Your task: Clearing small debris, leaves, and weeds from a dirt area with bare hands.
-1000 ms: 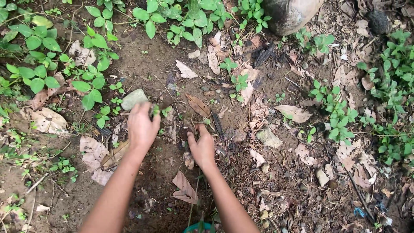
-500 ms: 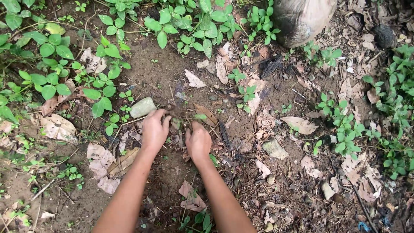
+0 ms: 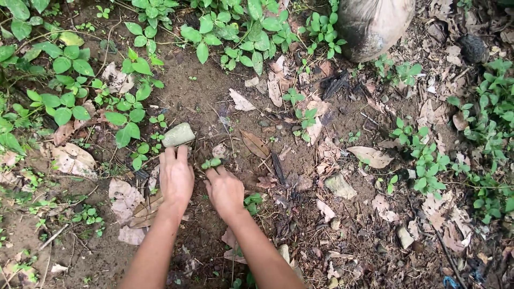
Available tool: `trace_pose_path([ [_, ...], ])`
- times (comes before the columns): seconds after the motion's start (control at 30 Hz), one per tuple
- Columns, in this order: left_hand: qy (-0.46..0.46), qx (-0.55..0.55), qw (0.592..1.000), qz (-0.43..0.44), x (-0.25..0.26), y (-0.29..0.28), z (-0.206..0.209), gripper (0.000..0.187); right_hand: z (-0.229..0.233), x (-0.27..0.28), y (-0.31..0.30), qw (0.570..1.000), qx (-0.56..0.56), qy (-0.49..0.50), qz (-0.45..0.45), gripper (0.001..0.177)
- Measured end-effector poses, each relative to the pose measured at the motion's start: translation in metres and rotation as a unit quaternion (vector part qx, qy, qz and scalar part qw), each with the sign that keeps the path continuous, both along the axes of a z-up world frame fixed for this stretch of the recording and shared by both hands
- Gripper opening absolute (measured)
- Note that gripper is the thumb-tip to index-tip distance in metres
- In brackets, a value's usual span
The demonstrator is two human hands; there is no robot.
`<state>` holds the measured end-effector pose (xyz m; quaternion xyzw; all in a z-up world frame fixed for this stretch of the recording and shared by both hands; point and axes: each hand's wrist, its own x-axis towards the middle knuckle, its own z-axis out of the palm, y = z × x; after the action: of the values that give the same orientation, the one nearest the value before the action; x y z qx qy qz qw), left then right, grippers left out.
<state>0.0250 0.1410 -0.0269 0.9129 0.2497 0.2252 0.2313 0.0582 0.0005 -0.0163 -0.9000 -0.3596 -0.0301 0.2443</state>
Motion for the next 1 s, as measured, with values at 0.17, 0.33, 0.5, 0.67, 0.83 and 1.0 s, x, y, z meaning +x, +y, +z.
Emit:
trace_pose_path([
  [0.17,0.053,-0.052,0.997,-0.021,0.004,0.011,-0.021,0.023,-0.013,0.032,-0.026,0.985,0.012,0.108,-0.134,0.020],
  [0.33,0.158,-0.262,0.950,-0.056,0.019,-0.012,0.011,0.020,0.035,0.037,-0.039,0.978,-0.025,0.081,-0.189,0.043],
  [0.5,0.087,-0.358,0.929,-0.022,0.028,-0.040,0.005,0.034,0.016,0.021,-0.041,0.991,-0.085,-0.009,-0.100,0.047],
  [0.67,0.044,-0.338,0.940,-0.037,0.029,-0.057,-0.009,0.034,-0.018,0.043,-0.086,0.983,-0.039,0.064,-0.170,0.025],
  [0.83,-0.010,-0.248,0.965,-0.086,0.034,-0.080,-0.035,0.029,0.032,0.059,-0.123,0.955,-0.046,0.079,-0.283,0.039],
  [1.0,-0.008,-0.208,0.973,-0.102,0.038,-0.107,-0.031,0.027,0.033,0.041,-0.125,0.967,-0.148,0.021,-0.208,0.090],
])
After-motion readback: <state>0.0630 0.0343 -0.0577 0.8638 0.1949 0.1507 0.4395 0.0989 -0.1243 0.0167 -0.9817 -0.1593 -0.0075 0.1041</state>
